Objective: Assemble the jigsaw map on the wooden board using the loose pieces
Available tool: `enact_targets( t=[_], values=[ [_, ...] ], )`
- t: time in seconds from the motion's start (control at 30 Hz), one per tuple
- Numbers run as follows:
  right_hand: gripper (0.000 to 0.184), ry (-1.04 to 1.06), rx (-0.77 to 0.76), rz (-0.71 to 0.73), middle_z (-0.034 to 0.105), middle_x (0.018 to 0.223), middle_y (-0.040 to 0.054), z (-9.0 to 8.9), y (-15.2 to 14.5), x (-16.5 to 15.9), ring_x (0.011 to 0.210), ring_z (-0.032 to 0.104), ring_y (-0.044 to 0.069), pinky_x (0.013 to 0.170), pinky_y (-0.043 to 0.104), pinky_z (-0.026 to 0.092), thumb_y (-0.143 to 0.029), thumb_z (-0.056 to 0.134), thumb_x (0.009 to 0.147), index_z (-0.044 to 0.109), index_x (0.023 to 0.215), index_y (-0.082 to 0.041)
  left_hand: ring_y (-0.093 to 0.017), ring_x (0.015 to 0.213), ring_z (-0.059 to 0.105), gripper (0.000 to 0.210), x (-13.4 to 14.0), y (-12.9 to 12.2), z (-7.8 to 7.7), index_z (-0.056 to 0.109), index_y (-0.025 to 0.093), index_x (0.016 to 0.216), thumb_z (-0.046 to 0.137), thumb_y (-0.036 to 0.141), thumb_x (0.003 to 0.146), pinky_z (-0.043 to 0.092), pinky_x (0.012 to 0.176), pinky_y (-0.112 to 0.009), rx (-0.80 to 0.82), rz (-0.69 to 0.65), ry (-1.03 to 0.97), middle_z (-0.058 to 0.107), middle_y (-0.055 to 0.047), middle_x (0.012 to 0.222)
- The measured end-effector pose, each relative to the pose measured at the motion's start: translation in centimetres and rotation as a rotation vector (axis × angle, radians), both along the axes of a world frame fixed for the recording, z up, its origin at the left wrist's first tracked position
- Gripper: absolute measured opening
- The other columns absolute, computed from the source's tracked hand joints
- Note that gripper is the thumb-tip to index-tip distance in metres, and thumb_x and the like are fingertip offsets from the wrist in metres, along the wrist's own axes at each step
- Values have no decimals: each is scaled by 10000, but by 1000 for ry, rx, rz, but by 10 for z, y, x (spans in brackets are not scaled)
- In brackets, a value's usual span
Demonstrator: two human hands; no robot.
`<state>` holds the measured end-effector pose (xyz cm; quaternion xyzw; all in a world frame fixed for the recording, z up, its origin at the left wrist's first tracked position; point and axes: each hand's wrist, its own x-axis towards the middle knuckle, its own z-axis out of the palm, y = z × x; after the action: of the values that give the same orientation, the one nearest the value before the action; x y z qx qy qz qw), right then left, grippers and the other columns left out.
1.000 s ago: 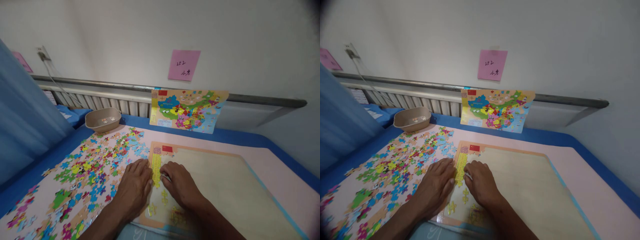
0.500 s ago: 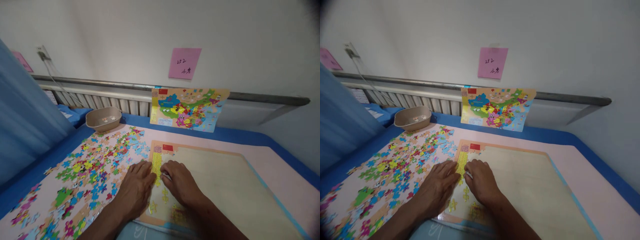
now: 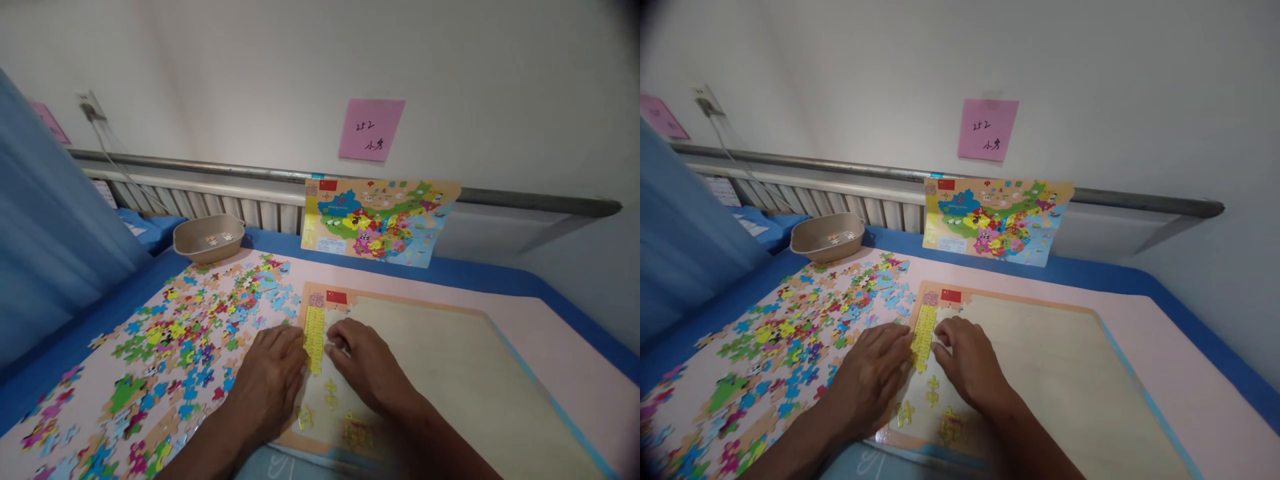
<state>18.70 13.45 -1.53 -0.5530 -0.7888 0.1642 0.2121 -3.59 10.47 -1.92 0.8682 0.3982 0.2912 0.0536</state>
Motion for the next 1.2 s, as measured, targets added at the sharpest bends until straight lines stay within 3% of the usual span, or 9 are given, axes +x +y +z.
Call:
enact_targets(
  t=[0.17,0.37,0.63,0.87,1.03,1.2],
  values=[
    [58,42,-3,-63,627,857,15,6,3,8,789,527,194,715,324,324,-189,560,900,582,855,-217,-274,1100,585,236,-1,0,3,648,211,1093,464,116,978,496,933,-479,-11,43,-9,669,-108,1197],
    [66,-11,-90,44,636,829,-14,8,-1,5,773,522,172,735,318,314,-162,612,833,581,828,-219,-280,1027,579,204,1,1,0,659,212,1032,486,124,971,480,868,-477,-39,82,46,673,-100,1095],
    [84,-64,-65,65,645,854,-23,-3,-3,-2,786,516,170,791,331,298,-175,661,830,614,882,-222,-256,979,575,200,2,0,2,644,207,918,478,101,956,467,825,-439,-90,1,68,654,-85,1043],
    [74,-93,-56,54,636,829,-20,-1,-2,-5,752,505,164,771,328,302,-163,641,823,595,842,-218,-251,982,589,181,1,0,-1,641,213,887,524,80,921,481,829,-426,-106,15,125,660,-74,1032],
    [61,-6,-69,63,621,813,-22,5,-1,-2,740,516,158,721,309,323,-171,600,835,568,819,-220,-257,1027,612,203,-3,4,-3,680,220,964,506,114,965,500,884,-448,-6,125,26,697,-91,1107],
    [112,100,-68,22,643,851,7,9,-1,0,780,559,174,706,305,359,-213,508,932,583,849,-219,-255,1004,621,209,-5,6,-3,694,208,977,501,128,993,511,889,-446,104,201,-29,709,-89,1068]
  ],
)
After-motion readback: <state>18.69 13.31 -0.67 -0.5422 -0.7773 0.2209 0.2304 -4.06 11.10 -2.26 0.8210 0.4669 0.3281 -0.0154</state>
